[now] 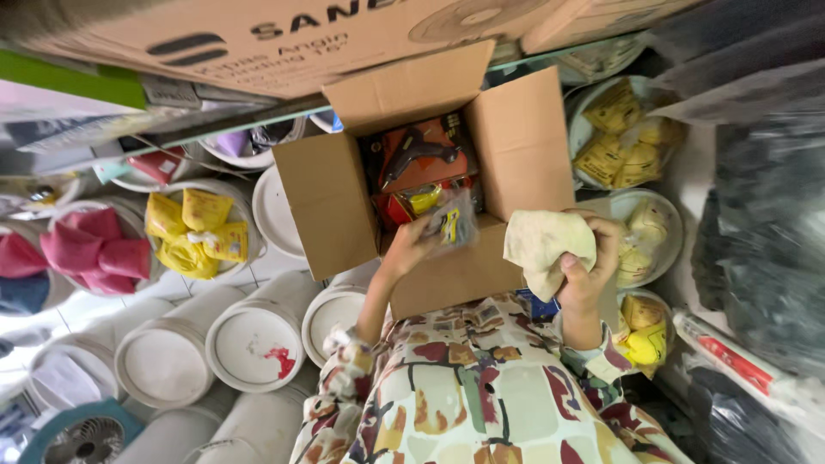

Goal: The person wipes several packaged hardware items, including a glue gun and scissors, with a cloth before placing them into a box or hanging them on a display rack.

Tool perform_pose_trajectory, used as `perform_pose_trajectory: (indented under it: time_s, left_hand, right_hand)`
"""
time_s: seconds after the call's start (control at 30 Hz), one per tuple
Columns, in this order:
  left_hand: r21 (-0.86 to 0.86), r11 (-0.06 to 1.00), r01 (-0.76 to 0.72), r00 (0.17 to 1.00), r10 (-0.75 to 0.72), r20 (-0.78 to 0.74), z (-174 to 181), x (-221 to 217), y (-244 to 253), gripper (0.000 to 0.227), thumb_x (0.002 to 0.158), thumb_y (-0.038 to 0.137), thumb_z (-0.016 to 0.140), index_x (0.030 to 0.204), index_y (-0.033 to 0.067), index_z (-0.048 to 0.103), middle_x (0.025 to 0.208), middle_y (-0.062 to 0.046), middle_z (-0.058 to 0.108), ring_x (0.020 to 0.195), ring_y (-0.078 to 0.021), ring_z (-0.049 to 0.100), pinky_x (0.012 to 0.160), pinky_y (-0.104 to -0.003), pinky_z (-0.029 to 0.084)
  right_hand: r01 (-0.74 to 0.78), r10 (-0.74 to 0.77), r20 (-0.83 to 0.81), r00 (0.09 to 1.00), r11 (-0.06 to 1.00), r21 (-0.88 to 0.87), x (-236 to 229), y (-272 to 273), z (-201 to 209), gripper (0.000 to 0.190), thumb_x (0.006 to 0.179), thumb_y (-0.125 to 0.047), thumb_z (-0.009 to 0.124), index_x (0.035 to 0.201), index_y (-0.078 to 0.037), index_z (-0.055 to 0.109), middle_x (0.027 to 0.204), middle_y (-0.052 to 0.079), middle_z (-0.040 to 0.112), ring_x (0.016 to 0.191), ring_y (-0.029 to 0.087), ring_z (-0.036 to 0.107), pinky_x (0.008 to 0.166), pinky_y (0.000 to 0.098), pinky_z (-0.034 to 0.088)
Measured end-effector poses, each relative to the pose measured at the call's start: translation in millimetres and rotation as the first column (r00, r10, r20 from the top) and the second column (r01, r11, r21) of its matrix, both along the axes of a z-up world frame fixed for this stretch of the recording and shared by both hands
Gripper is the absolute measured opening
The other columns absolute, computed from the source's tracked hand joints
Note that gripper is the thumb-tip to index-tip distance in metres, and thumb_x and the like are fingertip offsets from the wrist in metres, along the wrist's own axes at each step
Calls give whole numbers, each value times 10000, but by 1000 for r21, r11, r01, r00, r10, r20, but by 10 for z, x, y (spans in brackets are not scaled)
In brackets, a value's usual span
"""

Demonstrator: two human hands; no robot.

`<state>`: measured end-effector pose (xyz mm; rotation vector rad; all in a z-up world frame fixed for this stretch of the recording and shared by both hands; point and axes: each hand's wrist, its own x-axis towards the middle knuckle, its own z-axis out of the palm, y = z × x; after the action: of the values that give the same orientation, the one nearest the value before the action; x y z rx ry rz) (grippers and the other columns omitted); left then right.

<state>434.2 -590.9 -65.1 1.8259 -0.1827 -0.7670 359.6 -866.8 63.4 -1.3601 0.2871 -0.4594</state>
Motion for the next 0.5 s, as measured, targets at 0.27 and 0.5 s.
perform_pose_trajectory:
  time_s: [0.27,0.5]
  left_hand:
    - [-484,776,405,872,-487,-52,1957,459,-495,484,882,98,758,1323,-45,622,1190,-69,719,1068,-109,630,952,-271,515]
    - [-497,546,675,635,-772,16,2184,451,-1635,474,959,179,734,1369,-30,622,1236,-118,706,1106,-136,622,972,-285,524]
  right_hand:
    - [26,-35,202,979,998,51,-299,-109,668,600,895,-376,847,1310,-111,503,1389,137,564,1355,291,571,1139,420,521]
    - [132,-130,-48,990,991,37,-1069,-200,562,1030,694,-294,941,1502,-83,339,1412,108,516,1343,243,495,1164,390,387]
